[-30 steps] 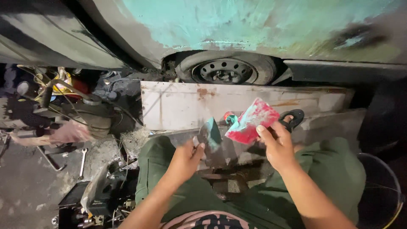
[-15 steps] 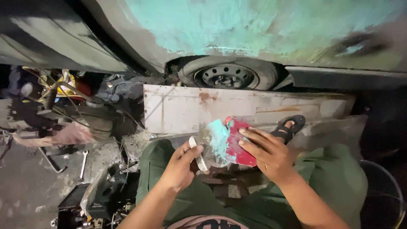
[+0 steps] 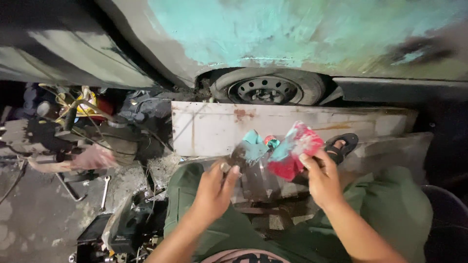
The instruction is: The person scoops a light blue paste from a pink container using a metal scraper and applies it to the side of a car. They repeatedly spread and smooth the paste over the vehicle's surface near the wheel arch.
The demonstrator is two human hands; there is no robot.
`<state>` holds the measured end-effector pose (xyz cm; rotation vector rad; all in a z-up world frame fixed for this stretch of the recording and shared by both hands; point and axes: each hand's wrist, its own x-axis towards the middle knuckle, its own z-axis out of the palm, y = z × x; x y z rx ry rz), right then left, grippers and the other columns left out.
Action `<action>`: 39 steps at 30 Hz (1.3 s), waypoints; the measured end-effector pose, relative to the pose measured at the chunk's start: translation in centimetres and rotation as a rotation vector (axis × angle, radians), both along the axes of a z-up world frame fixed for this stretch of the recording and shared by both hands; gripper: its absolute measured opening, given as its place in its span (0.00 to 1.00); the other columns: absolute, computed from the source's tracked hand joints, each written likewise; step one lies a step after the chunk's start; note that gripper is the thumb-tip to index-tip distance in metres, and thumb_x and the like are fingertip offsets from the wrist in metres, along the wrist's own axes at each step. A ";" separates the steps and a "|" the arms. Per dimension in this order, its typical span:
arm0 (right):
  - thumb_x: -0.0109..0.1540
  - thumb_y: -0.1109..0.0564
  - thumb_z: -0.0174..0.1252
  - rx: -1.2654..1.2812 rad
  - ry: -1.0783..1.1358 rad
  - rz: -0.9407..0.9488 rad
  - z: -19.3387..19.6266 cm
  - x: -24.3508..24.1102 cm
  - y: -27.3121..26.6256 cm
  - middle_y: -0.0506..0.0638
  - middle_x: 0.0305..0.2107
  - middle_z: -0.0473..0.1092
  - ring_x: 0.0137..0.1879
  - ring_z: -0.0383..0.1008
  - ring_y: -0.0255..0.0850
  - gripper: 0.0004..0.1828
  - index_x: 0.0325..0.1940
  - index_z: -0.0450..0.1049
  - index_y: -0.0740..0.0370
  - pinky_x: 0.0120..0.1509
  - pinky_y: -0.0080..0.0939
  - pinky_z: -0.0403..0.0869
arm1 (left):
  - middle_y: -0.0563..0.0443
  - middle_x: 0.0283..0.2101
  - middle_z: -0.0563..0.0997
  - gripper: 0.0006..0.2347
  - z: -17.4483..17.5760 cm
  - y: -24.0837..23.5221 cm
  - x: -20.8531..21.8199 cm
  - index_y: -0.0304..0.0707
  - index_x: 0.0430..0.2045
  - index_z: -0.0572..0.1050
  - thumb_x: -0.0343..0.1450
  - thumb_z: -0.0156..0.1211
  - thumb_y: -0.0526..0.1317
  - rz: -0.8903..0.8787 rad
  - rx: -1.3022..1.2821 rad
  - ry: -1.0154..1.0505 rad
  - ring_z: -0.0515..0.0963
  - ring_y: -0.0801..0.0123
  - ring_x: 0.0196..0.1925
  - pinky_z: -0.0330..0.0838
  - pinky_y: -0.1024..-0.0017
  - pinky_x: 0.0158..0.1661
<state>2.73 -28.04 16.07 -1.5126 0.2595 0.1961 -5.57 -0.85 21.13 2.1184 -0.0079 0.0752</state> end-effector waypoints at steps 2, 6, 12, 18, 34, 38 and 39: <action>0.64 0.57 0.59 0.060 -0.015 0.022 -0.8 -0.1 0.5 0.51 0.42 0.76 0.50 0.75 0.42 0.11 0.49 0.76 0.61 0.55 0.40 0.71 | 0.46 0.30 0.72 0.12 0.1 -0.7 0.3 0.34 0.32 0.66 0.79 0.44 0.45 -0.049 0.066 -0.094 0.71 0.57 0.30 0.63 0.59 0.30; 0.65 0.55 0.57 0.192 0.078 0.002 0.2 -0.2 1.4 0.56 0.40 0.76 0.50 0.78 0.45 0.09 0.45 0.72 0.64 0.55 0.41 0.73 | 0.35 0.48 0.81 0.15 0.2 -2.3 0.3 0.27 0.57 0.71 0.79 0.48 0.37 -0.103 0.134 -0.347 0.78 0.43 0.45 0.73 0.53 0.46; 0.66 0.59 0.54 0.279 -0.042 -0.037 -1.2 -0.7 1.5 0.57 0.47 0.77 0.53 0.77 0.45 0.14 0.55 0.74 0.67 0.57 0.43 0.74 | 0.50 0.48 0.79 0.25 -0.5 -3.3 0.1 0.39 0.62 0.70 0.67 0.61 0.35 -0.258 0.786 -0.379 0.74 0.62 0.45 0.74 0.71 0.34; 0.65 0.60 0.58 0.281 0.081 -0.086 -0.4 -0.8 1.0 0.57 0.44 0.77 0.50 0.76 0.44 0.14 0.53 0.75 0.68 0.56 0.41 0.72 | 0.49 0.49 0.76 0.32 -1.8 -3.3 -0.3 0.39 0.64 0.65 0.60 0.60 0.30 -0.297 0.949 -0.308 0.73 0.57 0.49 0.72 0.67 0.17; 0.66 0.58 0.56 0.533 0.244 0.082 0.8 -0.6 0.8 0.52 0.49 0.76 0.52 0.77 0.46 0.12 0.54 0.73 0.58 0.45 0.40 0.77 | 0.42 0.55 0.78 0.29 -5.4 -2.2 0.5 0.40 0.58 0.70 0.59 0.63 0.29 -0.319 1.011 -0.154 0.74 0.44 0.60 0.82 0.61 0.21; 0.64 0.59 0.60 0.302 -0.043 -0.103 0.5 -0.4 0.6 0.51 0.42 0.75 0.46 0.74 0.40 0.11 0.52 0.75 0.58 0.49 0.48 0.80 | 0.52 0.20 0.71 0.04 -7.9 -0.8 0.4 0.39 0.34 0.72 0.72 0.56 0.38 -0.212 0.648 -0.113 0.73 0.64 0.24 0.68 0.69 0.18; 0.64 0.56 0.63 0.060 -0.107 -0.186 0.5 -0.5 0.6 0.47 0.43 0.74 0.43 0.71 0.34 0.17 0.58 0.75 0.55 0.49 0.44 0.81 | 0.56 0.11 0.65 0.13 -8.3 -0.4 0.5 0.41 0.19 0.70 0.77 0.54 0.40 -0.155 0.445 0.036 0.69 0.72 0.13 0.65 0.77 0.15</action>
